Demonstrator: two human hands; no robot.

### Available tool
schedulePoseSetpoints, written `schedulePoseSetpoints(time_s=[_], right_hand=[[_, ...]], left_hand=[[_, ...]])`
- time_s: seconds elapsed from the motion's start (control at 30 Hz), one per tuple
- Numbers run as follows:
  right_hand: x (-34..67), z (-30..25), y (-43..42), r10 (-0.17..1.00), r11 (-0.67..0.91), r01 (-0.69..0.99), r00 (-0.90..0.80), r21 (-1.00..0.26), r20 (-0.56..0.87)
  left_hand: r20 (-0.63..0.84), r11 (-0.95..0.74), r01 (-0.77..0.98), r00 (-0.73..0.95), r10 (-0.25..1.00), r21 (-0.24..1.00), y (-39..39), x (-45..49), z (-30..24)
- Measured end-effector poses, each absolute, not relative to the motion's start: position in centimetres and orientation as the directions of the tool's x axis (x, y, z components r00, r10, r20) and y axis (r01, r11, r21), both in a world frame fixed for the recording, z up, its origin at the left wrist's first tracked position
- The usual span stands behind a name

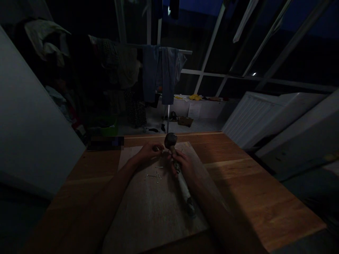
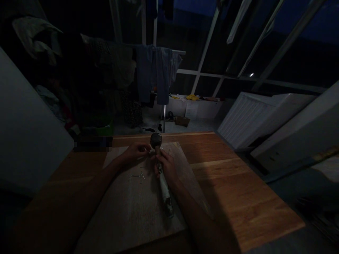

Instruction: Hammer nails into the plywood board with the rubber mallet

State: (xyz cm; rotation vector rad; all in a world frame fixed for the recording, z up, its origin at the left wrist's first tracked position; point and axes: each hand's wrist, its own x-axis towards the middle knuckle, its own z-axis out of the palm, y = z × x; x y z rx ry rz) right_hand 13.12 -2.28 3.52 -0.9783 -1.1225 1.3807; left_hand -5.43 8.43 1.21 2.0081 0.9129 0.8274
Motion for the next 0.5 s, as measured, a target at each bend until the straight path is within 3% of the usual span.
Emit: schedulePoseSetpoints(time_s=[0.23, 0.5], right_hand=[[12.9, 3.83, -2.84, 0.983, 0.013, -0.263, -0.174, -0.965, 0.061], [12.41, 3.29, -2.67, 0.985, -0.04, -0.211, -0.174, -0.977, -0.003]], left_hand=[[0.263, -0.473, 0.29, 0.545, 0.796, 0.832, 8.59, -5.56, 1.02], [0.252, -0.442, 0.278, 0.523, 0.814, 0.853, 8.65, -5.47, 0.77]])
